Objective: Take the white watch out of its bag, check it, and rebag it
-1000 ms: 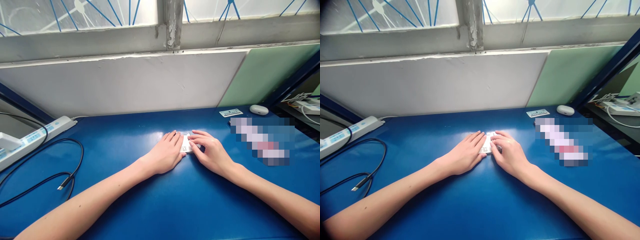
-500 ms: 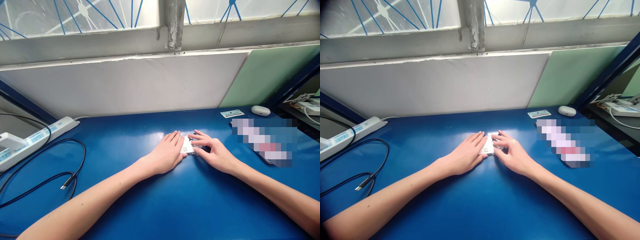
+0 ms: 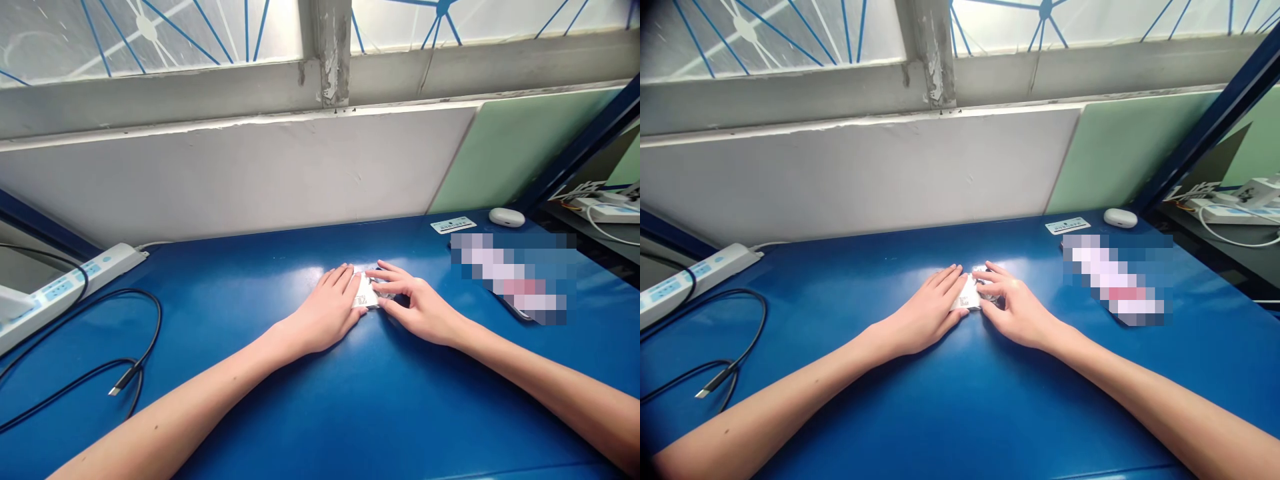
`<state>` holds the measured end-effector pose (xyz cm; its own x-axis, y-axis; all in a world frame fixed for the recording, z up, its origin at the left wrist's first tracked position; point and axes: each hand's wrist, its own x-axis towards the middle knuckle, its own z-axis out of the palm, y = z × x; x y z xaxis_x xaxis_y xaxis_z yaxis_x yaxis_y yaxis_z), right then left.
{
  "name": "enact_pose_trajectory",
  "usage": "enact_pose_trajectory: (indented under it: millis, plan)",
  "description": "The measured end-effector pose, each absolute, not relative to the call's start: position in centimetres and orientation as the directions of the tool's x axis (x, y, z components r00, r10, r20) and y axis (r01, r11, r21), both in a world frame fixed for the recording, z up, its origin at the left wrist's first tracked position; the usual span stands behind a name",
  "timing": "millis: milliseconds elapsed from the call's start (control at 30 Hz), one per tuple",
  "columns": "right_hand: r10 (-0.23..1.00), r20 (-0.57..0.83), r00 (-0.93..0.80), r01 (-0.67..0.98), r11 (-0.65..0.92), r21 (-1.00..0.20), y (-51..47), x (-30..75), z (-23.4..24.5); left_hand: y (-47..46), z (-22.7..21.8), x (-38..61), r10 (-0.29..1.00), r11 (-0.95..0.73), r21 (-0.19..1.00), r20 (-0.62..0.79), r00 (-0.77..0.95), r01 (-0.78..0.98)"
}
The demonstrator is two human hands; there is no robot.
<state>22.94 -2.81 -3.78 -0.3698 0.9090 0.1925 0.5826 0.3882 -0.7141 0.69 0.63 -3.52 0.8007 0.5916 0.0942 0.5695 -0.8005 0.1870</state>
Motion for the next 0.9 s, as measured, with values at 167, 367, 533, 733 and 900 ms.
enact_pose_trajectory:
  millis: [167, 367, 533, 733, 900]
  plan:
    - [0.896, 0.295, -0.333, 0.608, 0.443, -0.659, -1.4, 24.0, -4.5, 0.7, -3.7, 0.4, 0.605, -0.787, 0.255, 0.133, 0.785, 0.562]
    - [0.786, 0.486, -0.382, 0.606, 0.61, -0.511, -0.2, 25.4, -4.7, 0.6, -3.3, 0.0, 0.584, -0.786, 0.382, 0.2, 0.787, 0.486]
    - [0.72, 0.57, -0.396, 0.503, 0.689, -0.521, -0.3, 25.4, -3.9, 0.2, -3.2, -0.1, 0.565, -0.79, 0.44, 0.256, 0.784, 0.426]
    - [0.774, 0.614, -0.152, 0.361, 0.622, -0.695, -0.6, 25.9, -1.7, 0.7, -3.6, -0.3, 0.738, -0.633, 0.607, 0.289, 0.609, 0.479]
    - [0.929, 0.362, 0.072, 0.135, 0.35, -0.927, 0.0, 26.1, -1.7, 0.9, -3.8, -0.3, 0.753, -0.613, 0.657, 0.32, 0.574, 0.439]
